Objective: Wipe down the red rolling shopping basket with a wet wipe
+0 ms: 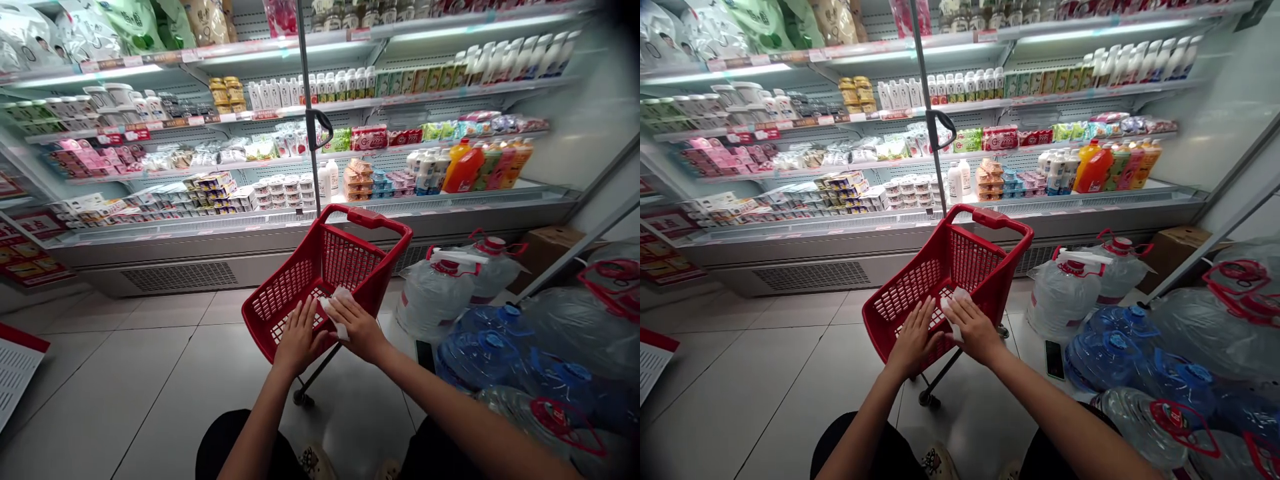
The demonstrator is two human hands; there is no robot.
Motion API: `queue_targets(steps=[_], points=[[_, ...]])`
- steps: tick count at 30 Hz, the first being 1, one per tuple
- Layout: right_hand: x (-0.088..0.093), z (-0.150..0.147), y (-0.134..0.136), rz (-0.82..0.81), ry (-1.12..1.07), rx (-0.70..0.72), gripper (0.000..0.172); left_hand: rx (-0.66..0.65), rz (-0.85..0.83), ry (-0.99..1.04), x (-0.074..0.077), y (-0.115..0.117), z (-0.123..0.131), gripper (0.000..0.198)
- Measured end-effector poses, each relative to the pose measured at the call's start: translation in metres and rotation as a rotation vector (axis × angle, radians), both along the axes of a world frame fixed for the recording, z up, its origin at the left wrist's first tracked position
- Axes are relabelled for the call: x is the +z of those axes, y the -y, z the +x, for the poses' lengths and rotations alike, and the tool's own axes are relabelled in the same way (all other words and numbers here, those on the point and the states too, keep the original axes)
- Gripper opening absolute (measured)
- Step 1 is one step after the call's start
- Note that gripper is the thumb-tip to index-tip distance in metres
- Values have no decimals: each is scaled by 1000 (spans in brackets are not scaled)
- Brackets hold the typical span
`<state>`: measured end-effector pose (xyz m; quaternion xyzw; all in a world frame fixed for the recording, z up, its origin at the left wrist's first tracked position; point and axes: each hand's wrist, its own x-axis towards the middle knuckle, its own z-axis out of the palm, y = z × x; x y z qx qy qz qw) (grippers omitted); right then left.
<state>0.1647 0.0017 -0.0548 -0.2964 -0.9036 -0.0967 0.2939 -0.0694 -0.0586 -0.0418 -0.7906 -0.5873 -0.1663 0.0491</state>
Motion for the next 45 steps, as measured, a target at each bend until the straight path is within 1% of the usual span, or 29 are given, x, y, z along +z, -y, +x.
queue_targets(steps=[2,3,5,6,8,11,13,14,16,18,20,22,24,25,26,27,28,30,32,34,36,37,38,40,42,45], points=[[1,-3,1,25,21,63,62,26,24,-37,-4,-1,-1,76],[4,3,-5,43,39,91,62,40,36,-50,-5,0,-4,74],[14,28,-25,86,73,104,65,58,54,-67,-5,3,-14,73],[21,45,-37,107,79,80,67,58,54,-69,-5,4,-18,73],[36,82,-61,148,75,-16,71,42,42,-65,-3,7,-25,74],[57,133,-88,183,55,-158,74,-5,24,-55,-2,6,-29,75],[64,154,-98,184,5,-274,75,-25,30,-49,-2,5,-28,74],[65,158,-101,177,-32,-330,76,-32,35,-47,-3,5,-27,74],[59,154,-98,151,-108,-401,78,-43,42,-46,-4,4,-24,72],[46,131,-85,120,-157,-382,80,-49,43,-49,-5,3,-22,71],[28,96,-61,94,-162,-287,81,-49,46,-51,-5,3,-20,69],[10,58,-34,62,-127,-143,83,-44,52,-54,-3,3,-19,69],[0,30,-12,35,-89,-40,83,-40,60,-63,-2,5,-19,70],[-2,23,-6,29,-58,1,83,-36,62,-67,-2,6,-20,71],[0,22,-4,30,-20,37,83,-33,62,-70,-2,7,-20,72],[4,27,-7,38,20,70,82,-29,61,-72,-2,8,-21,72],[10,37,-14,51,54,94,81,-25,60,-71,-2,9,-21,72],[26,71,-37,79,91,91,80,-19,60,-64,-3,11,-22,72],[46,113,-65,99,78,-32,78,-17,62,-53,-3,12,-22,72],[63,151,-92,103,62,-187,76,-19,58,-45,-3,13,-20,72],[73,176,-111,111,9,-318,73,-24,47,-40,-2,14,-16,73],[74,180,-116,108,-25,-361,72,-22,43,-38,-1,14,-14,73],[72,180,-117,101,-60,-385,72,-16,41,-38,-1,14,-11,72],[61,162,-108,77,-112,-375,73,11,45,-38,0,14,-5,71],[41,127,-85,57,-132,-302,75,48,62,-37,-1,14,2,71],[9,61,-35,31,-115,-106,77,93,93,-26,-2,11,11,72]])
